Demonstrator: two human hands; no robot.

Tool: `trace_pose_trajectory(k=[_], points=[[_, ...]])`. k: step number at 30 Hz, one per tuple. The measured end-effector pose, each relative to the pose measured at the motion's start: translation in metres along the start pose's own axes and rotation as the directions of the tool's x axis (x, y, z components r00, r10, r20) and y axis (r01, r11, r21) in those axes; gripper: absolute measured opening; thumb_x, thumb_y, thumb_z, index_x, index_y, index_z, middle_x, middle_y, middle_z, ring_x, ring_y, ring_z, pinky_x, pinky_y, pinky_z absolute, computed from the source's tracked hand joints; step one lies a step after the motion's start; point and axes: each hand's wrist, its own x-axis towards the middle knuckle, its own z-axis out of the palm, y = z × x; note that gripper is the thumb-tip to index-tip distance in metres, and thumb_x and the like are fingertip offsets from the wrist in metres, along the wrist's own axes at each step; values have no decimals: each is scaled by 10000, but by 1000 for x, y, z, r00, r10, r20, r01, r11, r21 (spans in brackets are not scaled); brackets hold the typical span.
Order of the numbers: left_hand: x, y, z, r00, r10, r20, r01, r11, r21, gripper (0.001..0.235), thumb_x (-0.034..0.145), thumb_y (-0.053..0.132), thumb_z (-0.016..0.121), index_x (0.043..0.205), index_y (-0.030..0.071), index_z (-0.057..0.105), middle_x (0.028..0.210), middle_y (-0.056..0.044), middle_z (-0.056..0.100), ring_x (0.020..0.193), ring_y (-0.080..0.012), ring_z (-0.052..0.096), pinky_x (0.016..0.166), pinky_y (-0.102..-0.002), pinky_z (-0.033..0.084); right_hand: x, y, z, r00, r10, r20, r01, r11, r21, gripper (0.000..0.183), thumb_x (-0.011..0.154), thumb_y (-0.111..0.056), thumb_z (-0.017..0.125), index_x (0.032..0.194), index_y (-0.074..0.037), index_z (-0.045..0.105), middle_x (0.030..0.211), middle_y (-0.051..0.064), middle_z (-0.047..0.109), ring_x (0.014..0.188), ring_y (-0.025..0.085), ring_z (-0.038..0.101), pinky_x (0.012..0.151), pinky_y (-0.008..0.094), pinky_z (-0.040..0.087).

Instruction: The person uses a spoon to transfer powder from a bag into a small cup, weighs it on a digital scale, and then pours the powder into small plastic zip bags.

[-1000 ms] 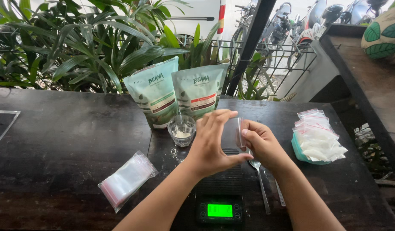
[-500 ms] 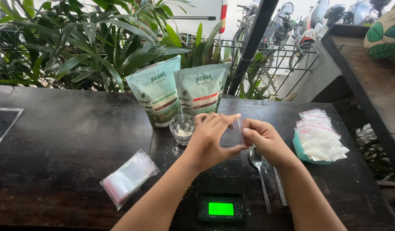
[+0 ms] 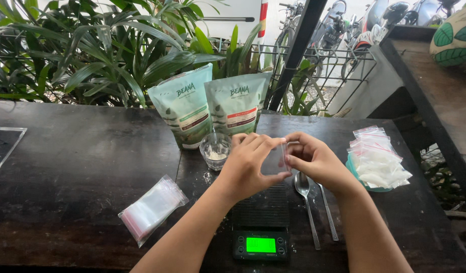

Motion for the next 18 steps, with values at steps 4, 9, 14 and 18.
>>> trace_pose_trajectory(k=[4,9,14,18], points=[[3,5,-4,1000,-1,25,1,1000,-7,797,777,395,971,1485,178,675,1119,-8,707,1100,-239,670,1075,-497,433,-3,-10,0,998,12,55,-11,1000,-2,430,949,70,722,1369,20,640,863,101,766,754,160,713,558,274,591],[2,3,-2,998,51,47,-51,999,-3,817,759,439,959,1472,181,656,1137,0,688,1098,-223,662,1052,-449,442,-2,7,-7,998,31,57,-35,997,73,495,924,121,740,1402,24,661,881,130,774,780,208,728,690,388,635],[1,8,1,997,52,57,-51,998,-25,764,773,438,952,1434,175,675,1140,1,683,1090,-221,650,1046,-449,437,-1,-3,-1,1000,25,12,-25,998,51,364,942,103,744,1297,30,709,910,133,793,820,201,713,749,389,617],[2,9,0,996,65,67,-64,998,-13,707,795,455,941,1388,167,686,1133,0,679,1088,-222,653,1035,-444,441,3,5,-3,999,22,-33,-21,1000,22,301,940,92,767,1236,46,736,900,137,794,826,197,706,784,377,596]])
